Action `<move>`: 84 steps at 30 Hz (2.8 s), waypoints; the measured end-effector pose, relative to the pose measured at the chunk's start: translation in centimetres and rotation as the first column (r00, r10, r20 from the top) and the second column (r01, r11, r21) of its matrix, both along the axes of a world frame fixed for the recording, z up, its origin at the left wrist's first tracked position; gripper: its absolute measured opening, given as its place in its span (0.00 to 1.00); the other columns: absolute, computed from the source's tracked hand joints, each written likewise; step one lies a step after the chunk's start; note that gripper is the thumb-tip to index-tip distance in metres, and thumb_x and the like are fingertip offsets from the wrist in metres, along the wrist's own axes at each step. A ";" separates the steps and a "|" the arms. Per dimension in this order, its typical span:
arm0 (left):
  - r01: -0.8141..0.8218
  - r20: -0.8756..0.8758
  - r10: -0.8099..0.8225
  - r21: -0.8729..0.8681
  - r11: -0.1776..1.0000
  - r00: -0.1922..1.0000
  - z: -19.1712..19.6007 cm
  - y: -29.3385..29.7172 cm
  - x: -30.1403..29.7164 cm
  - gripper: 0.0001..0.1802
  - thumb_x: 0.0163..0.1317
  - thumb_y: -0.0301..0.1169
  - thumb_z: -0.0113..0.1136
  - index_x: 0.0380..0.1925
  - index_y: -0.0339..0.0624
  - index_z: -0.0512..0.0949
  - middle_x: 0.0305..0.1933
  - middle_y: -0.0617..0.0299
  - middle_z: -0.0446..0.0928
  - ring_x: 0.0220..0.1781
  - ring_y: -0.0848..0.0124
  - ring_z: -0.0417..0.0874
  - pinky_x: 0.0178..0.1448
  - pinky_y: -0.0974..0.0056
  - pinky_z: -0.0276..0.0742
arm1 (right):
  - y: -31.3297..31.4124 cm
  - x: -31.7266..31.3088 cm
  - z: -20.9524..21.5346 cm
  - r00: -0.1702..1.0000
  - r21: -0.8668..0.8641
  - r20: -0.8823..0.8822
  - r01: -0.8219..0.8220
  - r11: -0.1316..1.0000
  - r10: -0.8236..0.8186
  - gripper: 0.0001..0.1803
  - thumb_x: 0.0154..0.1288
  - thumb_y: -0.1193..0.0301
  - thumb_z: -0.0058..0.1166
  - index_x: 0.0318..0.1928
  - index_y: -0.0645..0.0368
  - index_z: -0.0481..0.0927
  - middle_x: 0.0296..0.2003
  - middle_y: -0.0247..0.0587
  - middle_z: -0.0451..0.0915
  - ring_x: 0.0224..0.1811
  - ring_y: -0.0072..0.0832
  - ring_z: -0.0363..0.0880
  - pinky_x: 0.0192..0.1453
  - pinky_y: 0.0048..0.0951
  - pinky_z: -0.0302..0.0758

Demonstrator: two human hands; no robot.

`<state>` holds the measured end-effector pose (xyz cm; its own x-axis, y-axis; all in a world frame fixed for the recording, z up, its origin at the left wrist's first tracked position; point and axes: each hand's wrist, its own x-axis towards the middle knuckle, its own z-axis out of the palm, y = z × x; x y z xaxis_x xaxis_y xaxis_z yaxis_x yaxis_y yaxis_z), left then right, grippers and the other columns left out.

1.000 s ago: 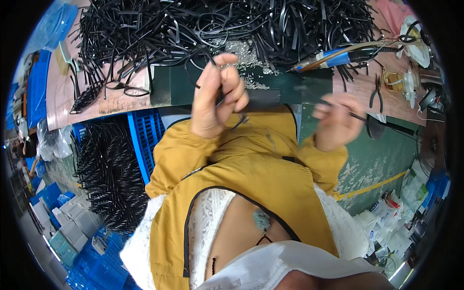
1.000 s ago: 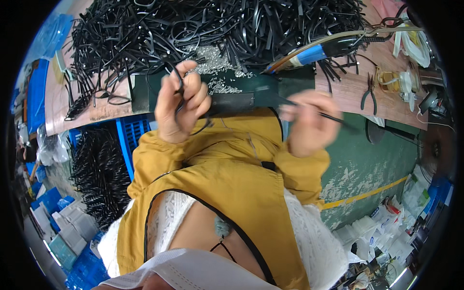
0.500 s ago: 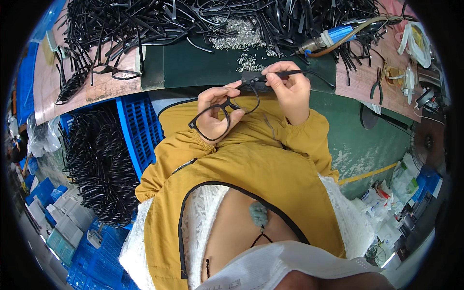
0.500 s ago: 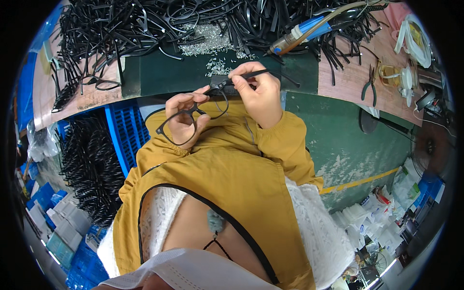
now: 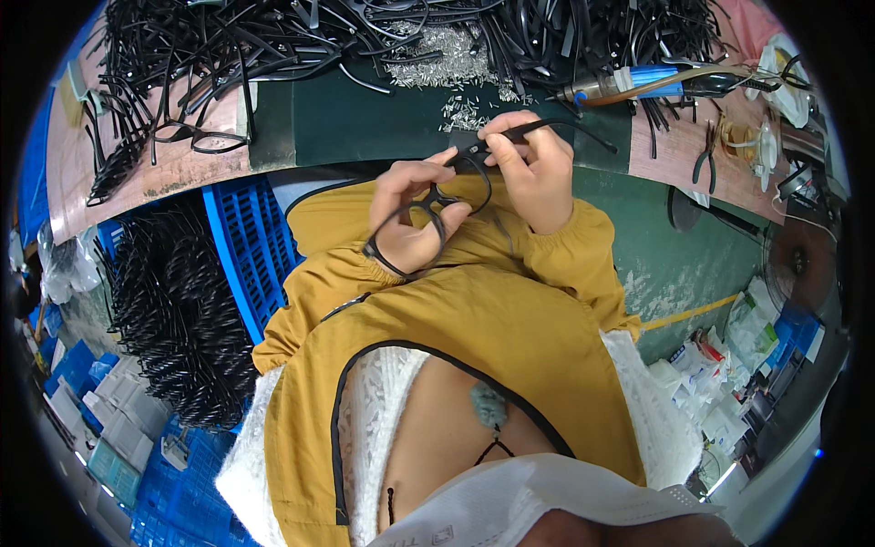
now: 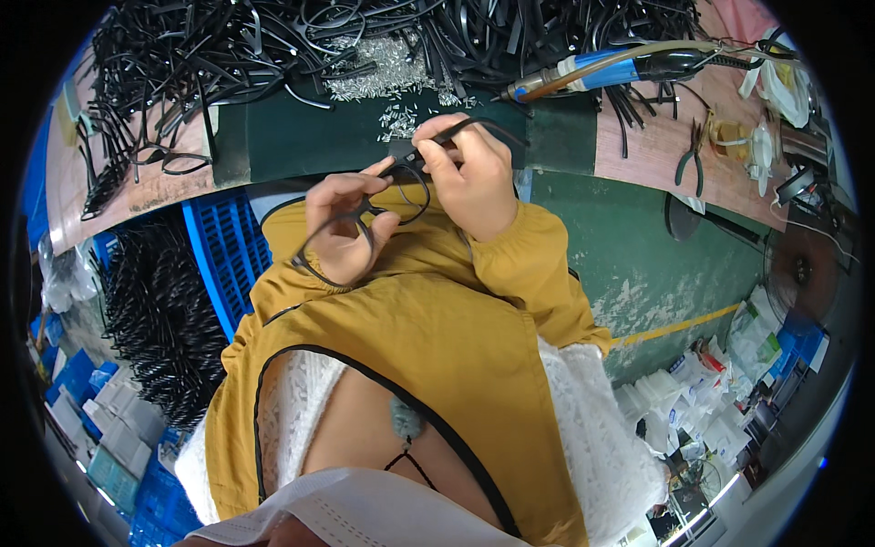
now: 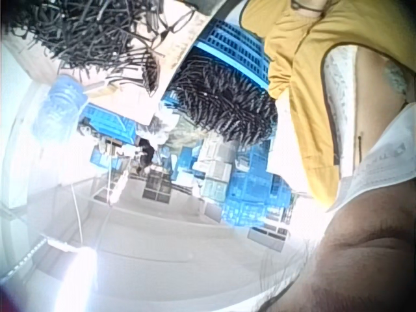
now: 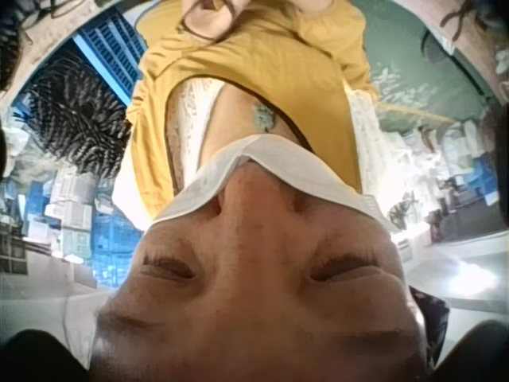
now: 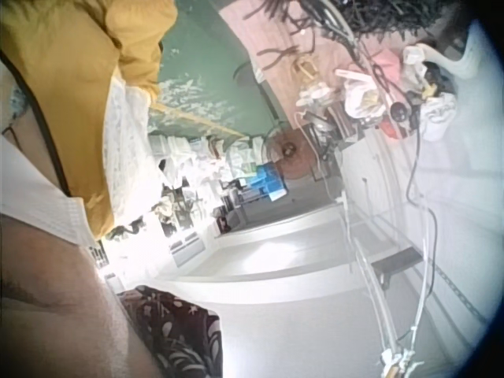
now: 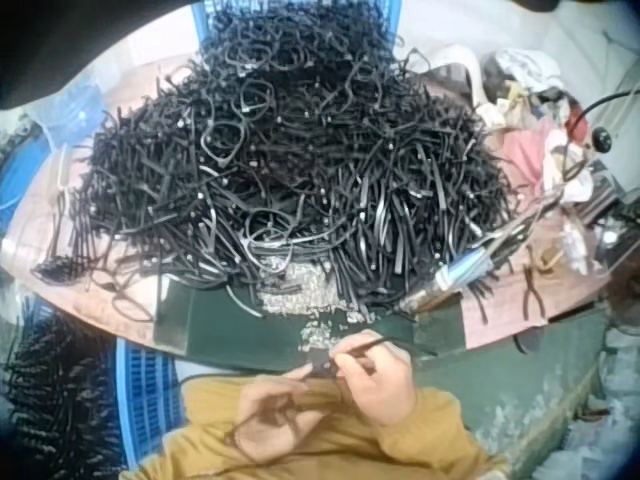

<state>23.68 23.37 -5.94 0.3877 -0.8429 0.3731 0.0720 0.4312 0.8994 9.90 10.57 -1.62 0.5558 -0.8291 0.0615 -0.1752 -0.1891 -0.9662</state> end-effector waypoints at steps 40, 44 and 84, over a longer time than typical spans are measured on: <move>0.073 -0.415 0.165 0.499 0.864 0.895 4.5 -2.5 5.3 0.36 0.81 0.51 0.34 0.51 0.24 0.79 0.27 0.55 0.81 0.28 0.62 0.88 0.29 0.69 0.84 | -15.7 19.6 8.9 0.947 -0.982 0.032 -0.030 0.186 0.318 0.07 0.60 0.80 0.60 0.39 0.58 0.83 0.43 0.46 0.80 0.46 0.46 0.80 0.48 0.41 0.79; 0.070 -0.395 0.164 0.515 0.855 0.904 4.7 -2.7 5.2 0.36 0.81 0.52 0.34 0.51 0.25 0.79 0.27 0.55 0.81 0.28 0.62 0.88 0.29 0.69 0.84 | -15.9 21.6 7.0 0.939 -0.985 -0.046 -0.098 0.139 0.342 0.05 0.60 0.76 0.62 0.38 0.56 0.83 0.41 0.45 0.79 0.45 0.46 0.80 0.48 0.41 0.77; 0.736 -0.769 -0.144 0.514 0.442 0.623 5.2 -2.8 1.7 0.23 0.72 0.29 0.45 0.62 0.30 0.78 0.22 0.57 0.80 0.21 0.65 0.85 0.24 0.69 0.75 | -1.5 -0.4 -1.7 0.992 -0.102 0.108 -0.047 0.994 0.058 0.07 0.71 0.84 0.59 0.47 0.71 0.78 0.43 0.41 0.80 0.41 0.24 0.84 0.46 0.24 0.84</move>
<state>25.35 20.60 -0.78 -0.2795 -0.7586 -0.5886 0.6008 -0.6163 0.5091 9.54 9.08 -3.32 0.5836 -0.7856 0.2057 -0.0551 -0.2910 -0.9551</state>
